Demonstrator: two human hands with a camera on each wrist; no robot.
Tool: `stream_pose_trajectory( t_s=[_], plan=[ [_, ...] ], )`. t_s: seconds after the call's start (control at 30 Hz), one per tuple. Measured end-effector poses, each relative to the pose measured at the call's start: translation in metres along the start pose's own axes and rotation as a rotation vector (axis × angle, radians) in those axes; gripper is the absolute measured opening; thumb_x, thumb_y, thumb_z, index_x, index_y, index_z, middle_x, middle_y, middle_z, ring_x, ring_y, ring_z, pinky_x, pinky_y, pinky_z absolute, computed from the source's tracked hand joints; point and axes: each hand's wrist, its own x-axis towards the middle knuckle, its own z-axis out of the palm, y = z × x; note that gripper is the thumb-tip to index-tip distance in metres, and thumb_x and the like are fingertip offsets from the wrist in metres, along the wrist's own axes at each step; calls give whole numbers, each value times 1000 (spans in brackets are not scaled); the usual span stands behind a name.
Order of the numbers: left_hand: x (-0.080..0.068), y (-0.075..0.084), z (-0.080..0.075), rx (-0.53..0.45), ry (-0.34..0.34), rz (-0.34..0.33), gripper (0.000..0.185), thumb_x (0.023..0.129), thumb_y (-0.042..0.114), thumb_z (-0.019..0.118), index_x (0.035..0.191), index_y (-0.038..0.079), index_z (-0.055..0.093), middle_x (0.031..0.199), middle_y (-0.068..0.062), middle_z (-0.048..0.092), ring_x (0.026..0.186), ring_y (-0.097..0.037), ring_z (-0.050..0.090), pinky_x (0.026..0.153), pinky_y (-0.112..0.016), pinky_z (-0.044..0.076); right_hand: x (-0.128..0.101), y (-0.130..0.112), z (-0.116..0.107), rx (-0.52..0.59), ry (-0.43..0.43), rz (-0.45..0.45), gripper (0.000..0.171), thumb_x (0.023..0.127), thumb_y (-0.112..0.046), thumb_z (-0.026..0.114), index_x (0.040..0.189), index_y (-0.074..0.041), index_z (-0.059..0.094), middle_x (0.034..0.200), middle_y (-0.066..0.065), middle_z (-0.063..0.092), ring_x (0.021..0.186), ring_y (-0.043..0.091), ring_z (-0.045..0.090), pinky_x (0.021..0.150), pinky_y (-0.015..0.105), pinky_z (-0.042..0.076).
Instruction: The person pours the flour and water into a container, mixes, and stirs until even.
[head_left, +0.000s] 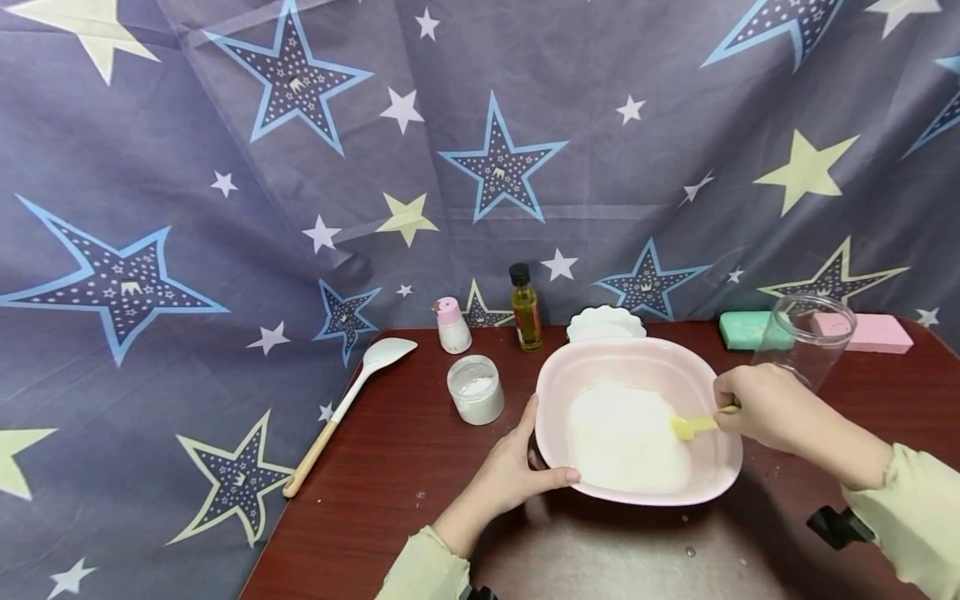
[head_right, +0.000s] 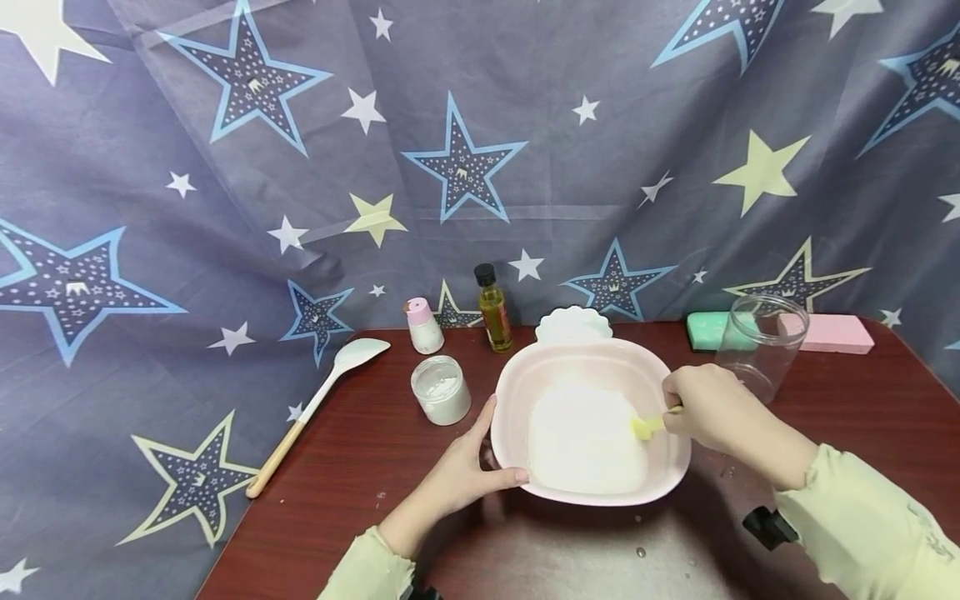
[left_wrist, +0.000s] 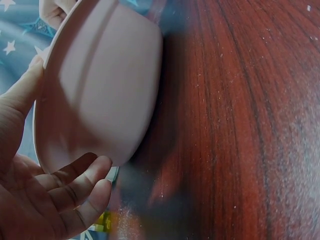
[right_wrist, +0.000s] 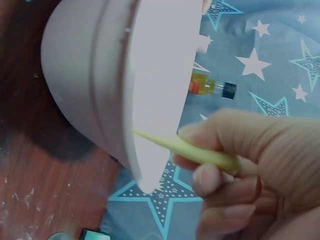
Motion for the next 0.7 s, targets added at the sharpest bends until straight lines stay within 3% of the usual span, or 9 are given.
stream_pose_trajectory(
  t_s=[0.13,0.37,0.7],
  plan=[
    [0,0,0,5,2,-8,115,73,42,85,157,12,12,85,1,60,66,-11,60,62,-23,50,-3,5,-4,44,-64,-57,34,68,-7,76,58,-24,48,55,-14,32,52,4,31,49,23,24],
    [0,1,0,18,5,-14,115,73,44,85,157,11,13,83,3,59,66,-9,59,61,-23,50,-6,8,2,234,-146,-151,33,73,-10,81,61,-26,55,56,-19,38,52,-3,35,47,19,30],
    [0,2,1,26,9,-20,115,73,43,85,157,10,14,81,-11,63,63,-5,56,60,-22,48,6,-16,35,377,-31,-264,33,74,-8,79,62,-23,52,58,-21,34,54,-6,33,48,18,29]
  ],
)
